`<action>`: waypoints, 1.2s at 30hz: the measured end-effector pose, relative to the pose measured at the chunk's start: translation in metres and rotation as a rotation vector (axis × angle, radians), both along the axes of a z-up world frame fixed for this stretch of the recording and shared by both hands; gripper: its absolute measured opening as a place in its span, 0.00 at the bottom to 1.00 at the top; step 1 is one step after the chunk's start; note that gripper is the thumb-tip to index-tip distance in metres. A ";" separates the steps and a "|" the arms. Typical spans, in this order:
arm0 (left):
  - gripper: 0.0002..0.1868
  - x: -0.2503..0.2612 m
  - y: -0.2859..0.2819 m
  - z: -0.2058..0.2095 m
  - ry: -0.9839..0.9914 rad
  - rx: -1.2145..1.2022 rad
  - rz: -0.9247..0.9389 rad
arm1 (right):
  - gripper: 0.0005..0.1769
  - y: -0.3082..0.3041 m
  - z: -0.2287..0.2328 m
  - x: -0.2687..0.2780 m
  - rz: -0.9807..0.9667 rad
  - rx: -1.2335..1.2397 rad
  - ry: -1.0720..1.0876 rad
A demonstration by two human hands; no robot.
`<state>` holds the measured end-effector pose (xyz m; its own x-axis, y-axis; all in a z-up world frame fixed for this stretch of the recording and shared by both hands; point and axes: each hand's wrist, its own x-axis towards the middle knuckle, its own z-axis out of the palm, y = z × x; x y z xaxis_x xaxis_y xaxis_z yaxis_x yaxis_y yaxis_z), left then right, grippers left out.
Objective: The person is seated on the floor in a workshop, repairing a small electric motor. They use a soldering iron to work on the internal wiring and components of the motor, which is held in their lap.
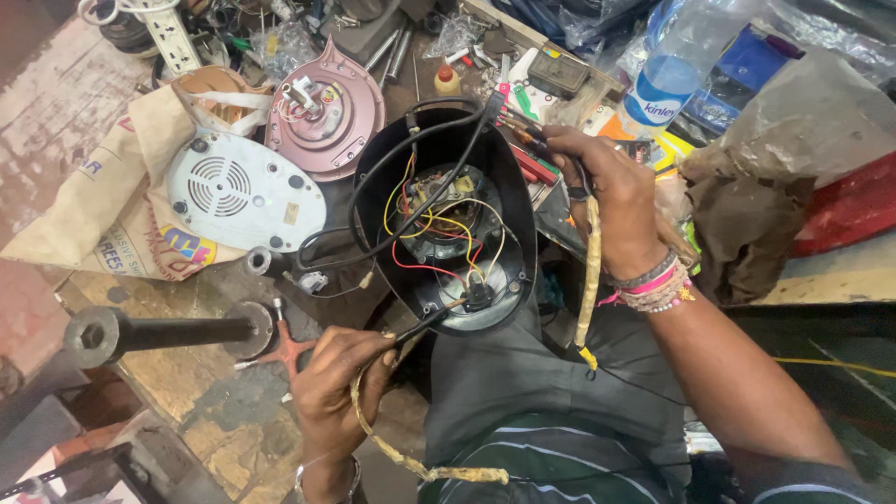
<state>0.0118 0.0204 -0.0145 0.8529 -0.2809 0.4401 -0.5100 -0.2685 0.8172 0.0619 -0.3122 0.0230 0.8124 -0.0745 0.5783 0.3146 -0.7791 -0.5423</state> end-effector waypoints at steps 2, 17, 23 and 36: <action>0.12 0.000 0.000 0.000 -0.008 0.004 0.003 | 0.11 0.000 -0.001 0.000 -0.015 0.032 0.056; 0.11 -0.001 -0.003 0.004 -0.009 -0.013 0.009 | 0.05 -0.013 -0.006 0.004 0.013 -0.039 -0.066; 0.12 -0.001 -0.004 0.006 -0.008 0.000 0.012 | 0.05 -0.018 -0.006 0.008 -0.010 -0.017 -0.061; 0.13 0.000 -0.001 0.004 -0.026 -0.001 -0.022 | 0.05 -0.022 -0.008 0.008 0.028 -0.039 -0.084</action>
